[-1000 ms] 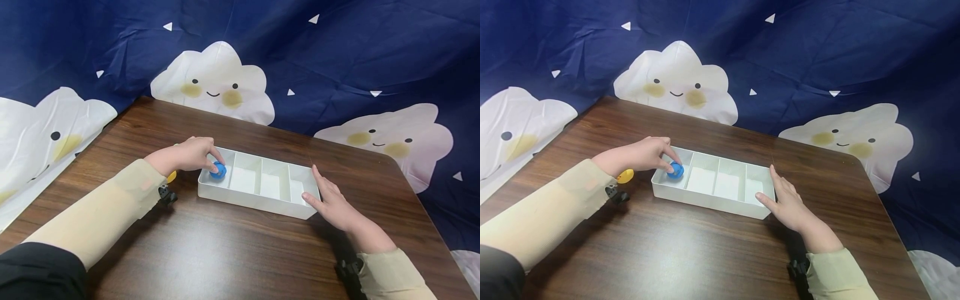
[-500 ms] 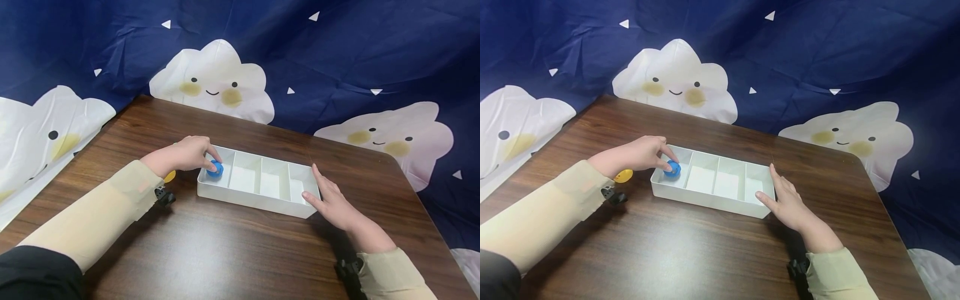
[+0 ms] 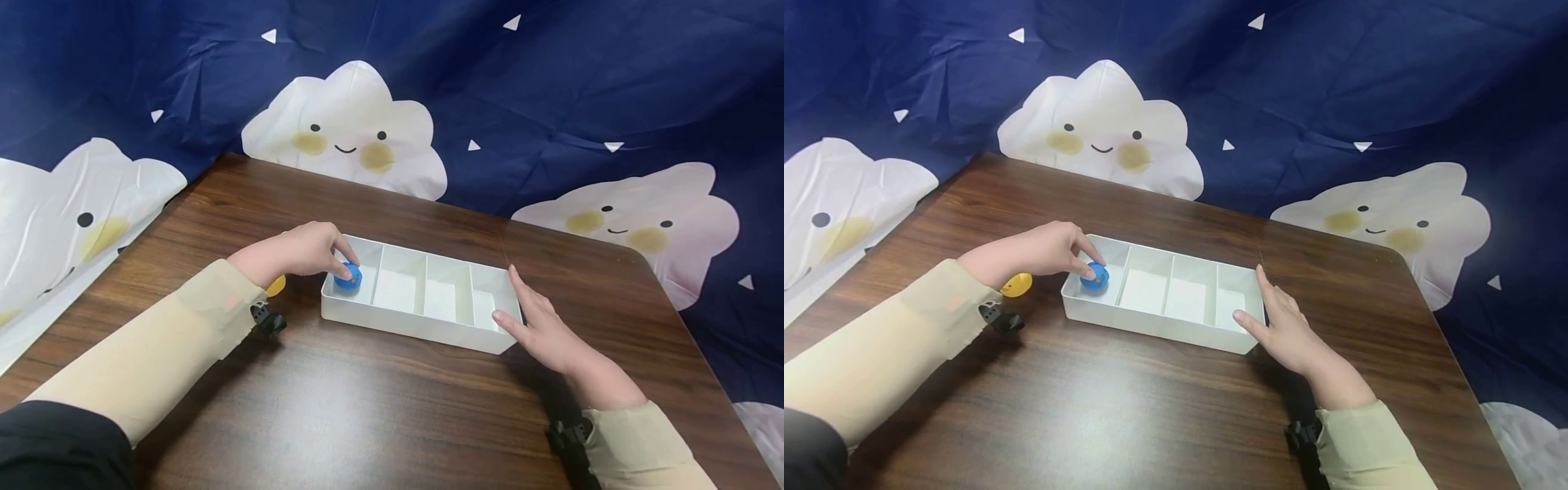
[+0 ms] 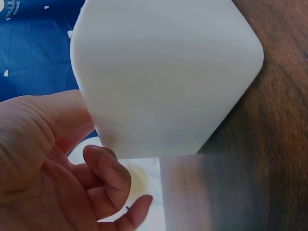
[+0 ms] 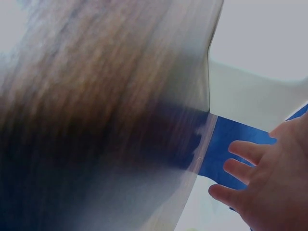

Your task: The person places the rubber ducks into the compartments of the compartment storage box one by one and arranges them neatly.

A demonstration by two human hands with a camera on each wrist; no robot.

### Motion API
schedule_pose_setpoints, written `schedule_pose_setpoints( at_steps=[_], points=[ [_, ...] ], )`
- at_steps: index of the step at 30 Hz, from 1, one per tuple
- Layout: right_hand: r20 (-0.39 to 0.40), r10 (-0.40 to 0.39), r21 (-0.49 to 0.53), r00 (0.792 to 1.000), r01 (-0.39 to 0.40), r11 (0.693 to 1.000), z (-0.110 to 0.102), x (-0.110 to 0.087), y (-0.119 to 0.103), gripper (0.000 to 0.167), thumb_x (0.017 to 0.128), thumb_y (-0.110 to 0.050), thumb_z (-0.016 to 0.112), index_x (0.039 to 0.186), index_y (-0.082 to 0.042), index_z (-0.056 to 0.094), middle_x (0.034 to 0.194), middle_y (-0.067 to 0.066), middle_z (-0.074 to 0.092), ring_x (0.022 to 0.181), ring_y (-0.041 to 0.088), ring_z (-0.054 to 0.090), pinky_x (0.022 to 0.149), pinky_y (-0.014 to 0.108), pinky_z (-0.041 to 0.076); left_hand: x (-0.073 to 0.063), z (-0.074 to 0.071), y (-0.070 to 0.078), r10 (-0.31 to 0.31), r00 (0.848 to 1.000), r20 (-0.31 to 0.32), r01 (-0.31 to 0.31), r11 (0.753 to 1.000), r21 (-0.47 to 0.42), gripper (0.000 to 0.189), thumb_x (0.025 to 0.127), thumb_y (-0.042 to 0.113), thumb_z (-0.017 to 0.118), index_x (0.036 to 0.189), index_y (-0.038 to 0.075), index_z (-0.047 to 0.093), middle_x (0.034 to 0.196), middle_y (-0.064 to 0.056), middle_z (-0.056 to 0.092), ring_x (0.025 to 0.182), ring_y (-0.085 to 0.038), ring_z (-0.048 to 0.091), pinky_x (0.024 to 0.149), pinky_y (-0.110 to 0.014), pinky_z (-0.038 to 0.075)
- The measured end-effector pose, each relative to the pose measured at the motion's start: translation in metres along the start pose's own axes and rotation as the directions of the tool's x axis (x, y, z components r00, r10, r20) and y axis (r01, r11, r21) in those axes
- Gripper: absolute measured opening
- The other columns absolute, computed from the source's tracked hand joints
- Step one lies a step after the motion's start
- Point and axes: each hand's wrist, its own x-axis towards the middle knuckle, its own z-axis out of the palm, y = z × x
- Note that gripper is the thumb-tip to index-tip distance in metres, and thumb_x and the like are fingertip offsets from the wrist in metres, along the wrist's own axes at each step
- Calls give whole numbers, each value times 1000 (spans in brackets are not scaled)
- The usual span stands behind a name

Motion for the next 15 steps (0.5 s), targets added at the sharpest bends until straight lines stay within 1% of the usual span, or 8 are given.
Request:
schedule_pose_setpoints(
  at_steps=[3,7,12,15],
  points=[
    [6,2,12,1000,-2,1000,-1,0,-1,85,103,-39,51,158,-11,-6,163,19,1,143,52,5,106,70,8,1,2,-1,2,1000,0,-2,1000,-28,27,84,23,81,110,16,78,122,-5,67,113,-25,54,91,-42,46],
    [15,16,20,1000,-17,1000,-1,0,-1,85,103,-40,51,158,-12,-7,163,19,1,142,53,5,105,71,10,1,5,-1,-3,1000,-3,3,998,-57,26,84,21,81,110,15,78,122,-6,67,122,-28,50,99,-46,41],
    [18,39,16,999,-40,999,0,0,-1,85,103,-42,50,159,-14,-7,163,17,0,141,55,5,104,73,11,0,7,-1,-12,1000,-13,11,997,-75,27,84,21,81,110,16,78,123,-7,66,122,-28,50,100,-46,40],
    [24,57,18,998,-57,998,0,-1,-1,84,103,-44,49,158,-17,-8,163,17,0,140,56,5,102,74,11,0,8,-1,-12,1000,-12,11,996,-86,27,84,19,81,111,16,78,124,-8,65,124,-29,49,101,-47,39]
  ],
)
